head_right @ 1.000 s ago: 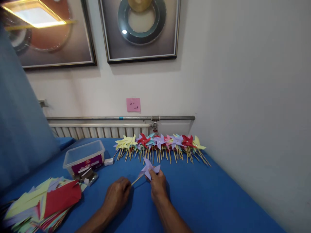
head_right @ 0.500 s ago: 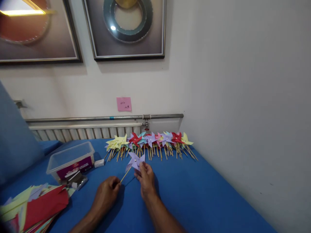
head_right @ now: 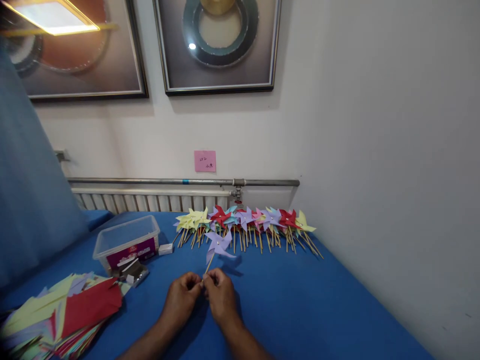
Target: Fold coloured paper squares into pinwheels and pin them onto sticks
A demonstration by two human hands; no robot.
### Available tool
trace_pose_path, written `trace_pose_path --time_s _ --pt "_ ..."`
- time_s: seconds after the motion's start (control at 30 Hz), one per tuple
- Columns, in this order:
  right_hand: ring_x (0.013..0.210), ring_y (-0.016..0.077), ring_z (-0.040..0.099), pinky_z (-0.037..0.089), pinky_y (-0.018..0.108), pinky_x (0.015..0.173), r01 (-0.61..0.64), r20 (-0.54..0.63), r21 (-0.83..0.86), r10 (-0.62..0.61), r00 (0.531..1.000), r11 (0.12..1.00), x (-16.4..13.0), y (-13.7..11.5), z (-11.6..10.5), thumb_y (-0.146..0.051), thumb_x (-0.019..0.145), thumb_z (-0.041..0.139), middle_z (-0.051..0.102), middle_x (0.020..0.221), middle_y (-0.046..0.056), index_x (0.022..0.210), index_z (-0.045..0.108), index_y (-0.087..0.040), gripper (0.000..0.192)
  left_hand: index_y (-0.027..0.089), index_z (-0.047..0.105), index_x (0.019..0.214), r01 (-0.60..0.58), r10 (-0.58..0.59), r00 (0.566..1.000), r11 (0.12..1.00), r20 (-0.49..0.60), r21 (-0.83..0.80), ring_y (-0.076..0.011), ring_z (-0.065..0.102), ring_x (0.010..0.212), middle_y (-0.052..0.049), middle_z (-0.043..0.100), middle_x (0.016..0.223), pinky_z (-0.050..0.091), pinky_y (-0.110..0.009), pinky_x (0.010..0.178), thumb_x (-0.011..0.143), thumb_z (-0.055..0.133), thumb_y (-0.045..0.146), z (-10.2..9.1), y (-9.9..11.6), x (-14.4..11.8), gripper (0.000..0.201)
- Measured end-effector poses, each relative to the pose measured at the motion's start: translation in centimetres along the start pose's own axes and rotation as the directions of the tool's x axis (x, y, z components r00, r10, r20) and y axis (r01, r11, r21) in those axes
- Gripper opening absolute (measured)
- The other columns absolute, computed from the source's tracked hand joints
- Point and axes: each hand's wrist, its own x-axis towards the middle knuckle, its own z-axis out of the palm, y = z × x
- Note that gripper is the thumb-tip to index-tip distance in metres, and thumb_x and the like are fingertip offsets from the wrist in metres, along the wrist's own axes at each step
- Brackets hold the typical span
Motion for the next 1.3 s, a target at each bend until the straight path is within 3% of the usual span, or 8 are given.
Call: trace_pose_path --time_s 0.3,0.6,0.77,0.83,0.93,1.07,1.17,1.3 --pt "0.050 0.0127 0.048 0.037 0.025 0.049 -0.047 -0.031 0.062 0.049 0.998 0.997 0.3 0.4 0.3 -0.040 0.072 0.067 0.056 0.056 -0.004 0.069 0.059 -0.023 0.019 0.019 0.059 0.066 -0.061 0.064 0.998 0.991 -0.027 0.117 -0.0151 0.056 0.065 0.001 0.063 0.066 0.038 -0.025 0.064 0.083 0.054 0.026 0.0 0.7 -0.3 0.019" --pt "0.051 0.0140 0.050 0.040 0.026 0.051 0.001 -0.110 0.006 -0.001 0.994 1.000 0.1 0.8 0.4 -0.036 0.071 0.064 0.056 0.055 -0.004 0.065 0.059 -0.024 0.014 0.019 0.058 0.067 -0.064 0.067 0.998 0.984 -0.017 0.164 -0.0154 0.057 0.068 0.000 0.063 0.070 0.038 -0.025 0.067 0.086 0.052 0.019 0.2 0.9 -0.5 0.020" --pt "0.052 0.0163 0.057 0.044 0.026 0.051 -0.026 -0.096 -0.171 0.009 0.995 0.985 0.9 0.6 0.0 -0.034 0.077 0.056 0.061 0.058 -0.003 0.070 0.058 -0.025 0.012 0.019 0.060 0.071 -0.091 0.095 0.995 0.981 -0.015 0.169 -0.0161 0.058 0.071 -0.001 0.064 0.073 0.039 -0.026 0.069 0.085 0.054 0.018 -0.1 0.9 -0.4 0.016" --pt "0.056 0.0175 0.062 0.046 0.026 0.054 -0.028 -0.127 -0.377 -0.022 0.992 0.926 2.0 -0.2 -1.3 -0.033 0.082 0.051 0.066 0.062 -0.001 0.075 0.060 -0.024 0.015 0.018 0.061 0.075 -0.108 0.114 0.993 0.979 -0.023 0.174 -0.0167 0.060 0.074 -0.002 0.066 0.076 0.040 -0.026 0.072 0.085 0.055 0.018 -0.3 1.0 -0.4 0.012" --pt "0.065 0.0181 0.065 0.046 0.025 0.062 -0.019 -0.162 -0.508 -0.073 0.984 0.861 4.6 -2.0 -4.6 -0.027 0.082 0.053 0.071 0.069 0.002 0.072 0.063 -0.022 0.015 0.018 0.061 0.076 -0.114 0.123 0.992 0.971 -0.027 0.209 -0.0169 0.060 0.074 -0.002 0.066 0.076 0.039 -0.027 0.072 0.085 0.056 0.018 -0.5 1.2 -0.5 0.011" --pt "0.067 0.0200 0.065 0.040 0.027 0.062 -0.097 -0.231 -0.667 -0.081 0.970 0.738 8.7 -4.1 -8.2 -0.022 0.083 0.053 0.071 0.066 0.006 0.067 0.065 -0.020 0.020 0.018 0.062 0.074 -0.131 0.131 0.991 0.953 0.018 0.274 -0.0169 0.061 0.074 -0.002 0.066 0.076 0.037 -0.028 0.071 0.086 0.055 0.016 -0.4 1.2 -0.6 0.014" --pt "0.076 0.0218 0.068 0.039 0.027 0.065 -0.140 -0.254 -0.746 -0.083 0.964 0.651 11.0 -4.8 -8.8 -0.021 0.084 0.054 0.075 0.076 0.009 0.073 0.070 -0.019 0.020 0.018 0.063 0.076 -0.132 0.124 0.991 0.943 0.045 0.306 -0.0174 0.062 0.075 -0.002 0.068 0.078 0.036 -0.029 0.071 0.086 0.054 0.016 -0.3 1.1 -0.6 0.014" --pt "0.086 0.0258 0.072 0.040 0.030 0.069 -0.192 -0.279 -0.801 -0.069 0.958 0.567 12.8 -4.5 -7.9 -0.021 0.087 0.052 0.078 0.089 0.014 0.083 0.076 -0.019 0.024 0.018 0.065 0.080 -0.120 0.105 0.992 0.934 0.064 0.337 -0.0183 0.063 0.078 -0.003 0.069 0.082 0.037 -0.029 0.072 0.087 0.054 0.017 -0.4 1.0 -0.5 0.013"
